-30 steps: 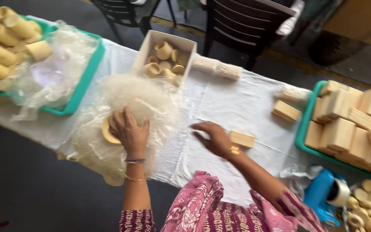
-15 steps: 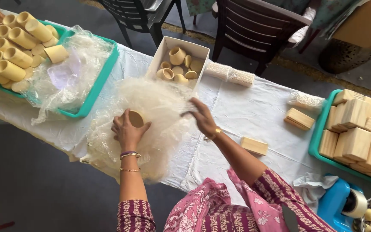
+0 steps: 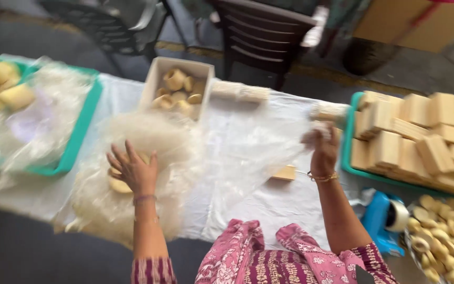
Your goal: The person cleans a wooden block with a white cloth, then wraps it in bubble wrap and secures it with tape. They repeat this process for several wooden blocks, stacking the wrapped items on the table.
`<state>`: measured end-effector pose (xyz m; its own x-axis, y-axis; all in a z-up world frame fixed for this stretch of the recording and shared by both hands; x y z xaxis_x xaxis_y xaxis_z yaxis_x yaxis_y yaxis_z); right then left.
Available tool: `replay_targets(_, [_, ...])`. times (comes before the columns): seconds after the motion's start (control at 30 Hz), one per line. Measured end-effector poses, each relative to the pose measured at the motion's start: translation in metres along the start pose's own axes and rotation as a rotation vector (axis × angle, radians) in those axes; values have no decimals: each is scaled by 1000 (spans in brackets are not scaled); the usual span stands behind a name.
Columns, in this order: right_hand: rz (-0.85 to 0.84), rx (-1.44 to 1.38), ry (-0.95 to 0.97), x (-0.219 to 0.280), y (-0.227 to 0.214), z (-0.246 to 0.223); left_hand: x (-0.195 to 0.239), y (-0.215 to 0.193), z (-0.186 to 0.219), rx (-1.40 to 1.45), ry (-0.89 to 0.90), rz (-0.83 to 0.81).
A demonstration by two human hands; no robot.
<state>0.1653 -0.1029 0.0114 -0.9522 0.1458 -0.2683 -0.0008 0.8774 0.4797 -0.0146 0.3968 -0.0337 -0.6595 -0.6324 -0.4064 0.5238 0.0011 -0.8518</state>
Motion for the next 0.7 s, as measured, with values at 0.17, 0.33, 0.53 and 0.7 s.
replay_targets(0.17, [-405, 358, 102, 15, -3, -3, 58, -23, 223, 682, 612, -268])
replay_targets(0.33, [-651, 227, 111, 15, -5, -19, 100, 68, 289, 866, 669, -1028])
replay_targets(0.53, [-78, 339, 104, 10, -91, 47, 36, 49, 282, 1365, -13, -1372])
replay_targets(0.7, [-776, 1633, 153, 88, -45, 113, -39, 48, 282, 1014, 41, -945])
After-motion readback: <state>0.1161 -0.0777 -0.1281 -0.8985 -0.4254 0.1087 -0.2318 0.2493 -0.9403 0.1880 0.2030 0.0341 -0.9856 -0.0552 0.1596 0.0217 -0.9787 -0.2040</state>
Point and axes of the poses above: each hand's wrist, its own x-axis away from the middle knuckle, its own y-axis out of the palm, z = x × y, the point moved 6 cm from there along -x, towards the middle knuckle, and after that the axes turned 5 degrees about z, right-handed, at the moved point
